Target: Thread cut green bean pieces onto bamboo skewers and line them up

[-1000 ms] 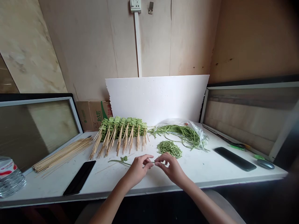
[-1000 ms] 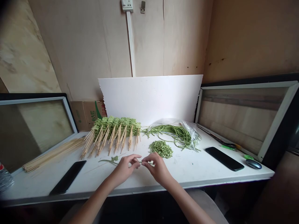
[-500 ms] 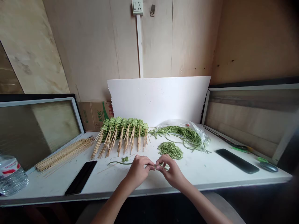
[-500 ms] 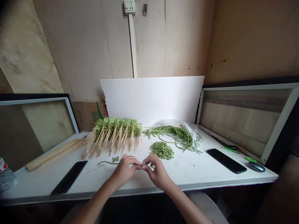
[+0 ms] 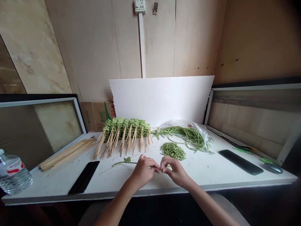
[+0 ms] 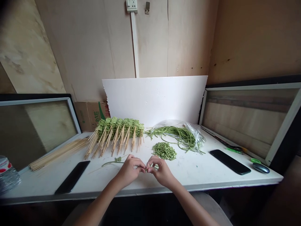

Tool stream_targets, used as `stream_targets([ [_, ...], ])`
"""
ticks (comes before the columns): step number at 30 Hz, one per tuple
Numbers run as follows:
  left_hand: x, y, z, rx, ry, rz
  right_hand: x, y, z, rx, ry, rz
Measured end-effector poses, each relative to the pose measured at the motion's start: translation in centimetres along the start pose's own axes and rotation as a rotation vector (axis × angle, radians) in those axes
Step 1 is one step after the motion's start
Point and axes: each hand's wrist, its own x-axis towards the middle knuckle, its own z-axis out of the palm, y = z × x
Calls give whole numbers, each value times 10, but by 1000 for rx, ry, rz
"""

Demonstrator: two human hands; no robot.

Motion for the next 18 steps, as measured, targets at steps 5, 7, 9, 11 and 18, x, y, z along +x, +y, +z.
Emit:
stream_targets([
  [5, -2, 10, -5, -36, 23, -32, 0, -10, -5, -349, 133, -233],
  [7, -2, 13, -5, -58, 28, -35, -1, -14, -3, -387, 170, -284],
  [9, -2, 13, -4, -87, 30, -23, -3, -16, 3, -356, 196, -266],
  [11, -2, 11, -1, -124, 27, 8, -5, -15, 11, -279, 220, -181],
  [18, 0, -2, 2, -263, 36, 11, -2, -4, 15, 165, 196, 160],
])
